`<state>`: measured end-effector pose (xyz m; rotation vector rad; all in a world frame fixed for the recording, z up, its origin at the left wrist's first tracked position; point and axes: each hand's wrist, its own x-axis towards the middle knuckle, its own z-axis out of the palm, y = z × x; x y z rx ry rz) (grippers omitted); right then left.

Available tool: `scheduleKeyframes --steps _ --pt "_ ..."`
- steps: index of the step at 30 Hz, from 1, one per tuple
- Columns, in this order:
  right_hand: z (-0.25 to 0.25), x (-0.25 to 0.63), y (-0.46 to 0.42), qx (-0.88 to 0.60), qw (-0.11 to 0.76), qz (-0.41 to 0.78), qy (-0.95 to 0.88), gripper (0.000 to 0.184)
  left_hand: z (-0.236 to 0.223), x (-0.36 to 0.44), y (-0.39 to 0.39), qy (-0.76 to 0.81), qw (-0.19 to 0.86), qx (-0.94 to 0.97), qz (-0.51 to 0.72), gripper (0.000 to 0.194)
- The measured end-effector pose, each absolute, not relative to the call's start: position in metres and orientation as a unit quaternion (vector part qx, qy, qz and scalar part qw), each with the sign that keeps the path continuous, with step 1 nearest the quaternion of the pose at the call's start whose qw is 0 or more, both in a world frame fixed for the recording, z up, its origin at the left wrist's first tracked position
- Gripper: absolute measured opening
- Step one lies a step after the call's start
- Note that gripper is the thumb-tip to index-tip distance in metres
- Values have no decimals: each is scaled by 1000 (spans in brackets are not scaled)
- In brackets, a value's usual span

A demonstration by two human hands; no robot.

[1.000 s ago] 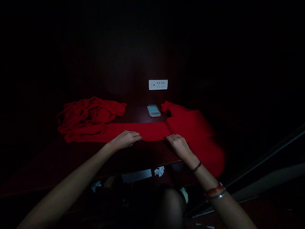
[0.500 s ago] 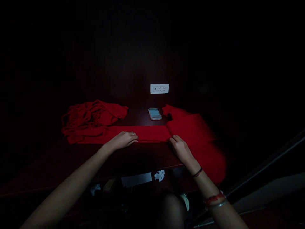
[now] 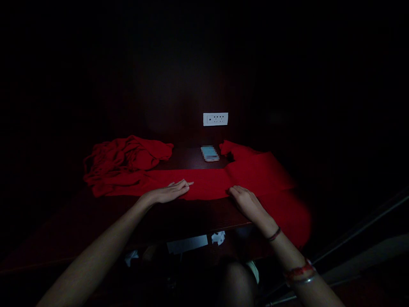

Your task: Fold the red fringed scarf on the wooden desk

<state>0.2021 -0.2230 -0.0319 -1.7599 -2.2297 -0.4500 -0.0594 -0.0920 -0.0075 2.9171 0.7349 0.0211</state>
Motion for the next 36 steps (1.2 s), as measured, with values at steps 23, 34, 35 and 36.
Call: scheduleKeyframes --steps 23,34,35,36 --pt "-33 202 -227 -628 105 -144 -757 19 -29 54 -36 199 75 977 -20 47" --pt "-34 202 -226 -638 127 -113 -751 22 -22 14 -61 114 96 988 -29 53" --pt "-34 203 -226 -640 127 -112 -749 22 -23 4 -59 127 94 987 -36 53" --pt "-35 203 -226 -642 127 -112 -748 21 -24 -7 -56 143 90 985 -38 54"
